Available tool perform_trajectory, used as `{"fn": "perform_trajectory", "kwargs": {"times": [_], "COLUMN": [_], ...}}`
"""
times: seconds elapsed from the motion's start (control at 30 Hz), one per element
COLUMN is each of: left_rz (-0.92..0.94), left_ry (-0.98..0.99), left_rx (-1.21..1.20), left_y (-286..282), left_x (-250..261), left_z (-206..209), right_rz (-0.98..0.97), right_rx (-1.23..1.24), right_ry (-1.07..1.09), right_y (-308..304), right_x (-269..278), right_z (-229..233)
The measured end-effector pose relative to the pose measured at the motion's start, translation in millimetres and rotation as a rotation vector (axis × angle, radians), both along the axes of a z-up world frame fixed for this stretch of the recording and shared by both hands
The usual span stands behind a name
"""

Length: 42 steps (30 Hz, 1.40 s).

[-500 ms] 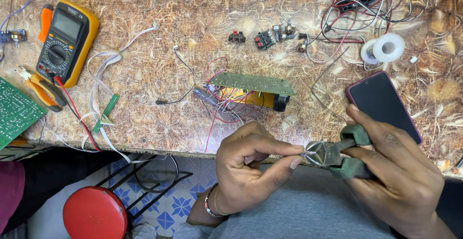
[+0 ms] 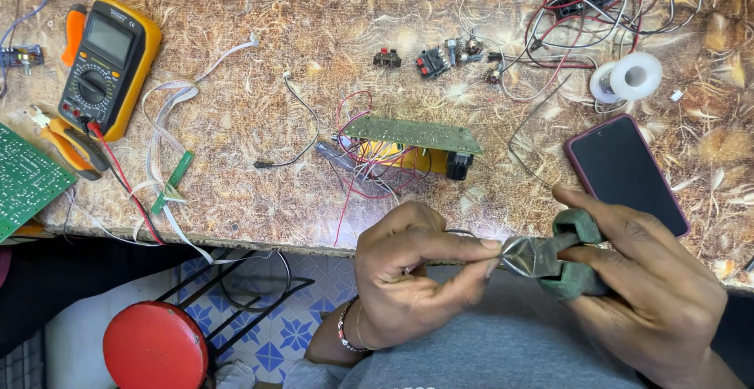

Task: Soldering wires onto a circuit board and stripping wire insulation using diagonal cutters

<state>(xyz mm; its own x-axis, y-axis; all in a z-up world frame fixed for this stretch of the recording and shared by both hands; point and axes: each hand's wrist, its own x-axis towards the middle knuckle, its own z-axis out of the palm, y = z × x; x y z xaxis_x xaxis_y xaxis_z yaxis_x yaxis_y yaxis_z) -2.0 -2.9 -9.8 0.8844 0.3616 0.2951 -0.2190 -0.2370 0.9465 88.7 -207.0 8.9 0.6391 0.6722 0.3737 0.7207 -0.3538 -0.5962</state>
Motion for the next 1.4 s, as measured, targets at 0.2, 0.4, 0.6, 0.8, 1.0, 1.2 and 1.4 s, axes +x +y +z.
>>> {"fn": "perform_trajectory", "kwargs": {"times": [0.2, 0.4, 0.6, 0.8, 1.0, 1.2, 1.4], "left_rz": [-0.083, -0.116, -0.141, -0.118, -0.116, -0.230, -0.289], "left_ry": [0.065, 0.161, 0.224, 0.278, 0.251, 0.192, 0.243], "left_rx": [-0.162, -0.233, -0.281, -0.271, -0.256, -0.519, -0.469], "left_y": [1.2, 0.9, 0.7, -3.8, -10.3, -13.2, -2.0], "left_x": [3.7, 7.8, 6.8, 2.9, 6.6, 6.8, 11.4], "left_z": [9.0, 17.0, 16.9, 14.1, 12.3, 3.2, 6.5], "right_rz": [0.059, 0.039, 0.068, -0.013, 0.000, -0.018, -0.058], "right_rx": [-0.002, -0.001, -0.056, -0.060, 0.007, 0.132, 0.204], "right_ry": [-0.003, -0.214, -0.192, -0.165, 0.108, 0.342, 0.467], "right_y": [-4.6, -2.0, -5.4, -4.9, 1.2, 14.9, 16.0], "right_x": [1.7, 8.1, 10.0, 1.3, -1.8, -11.1, -15.9], "right_z": [-0.6, -4.8, -7.6, -13.0, -25.0, -41.9, -52.1]}}
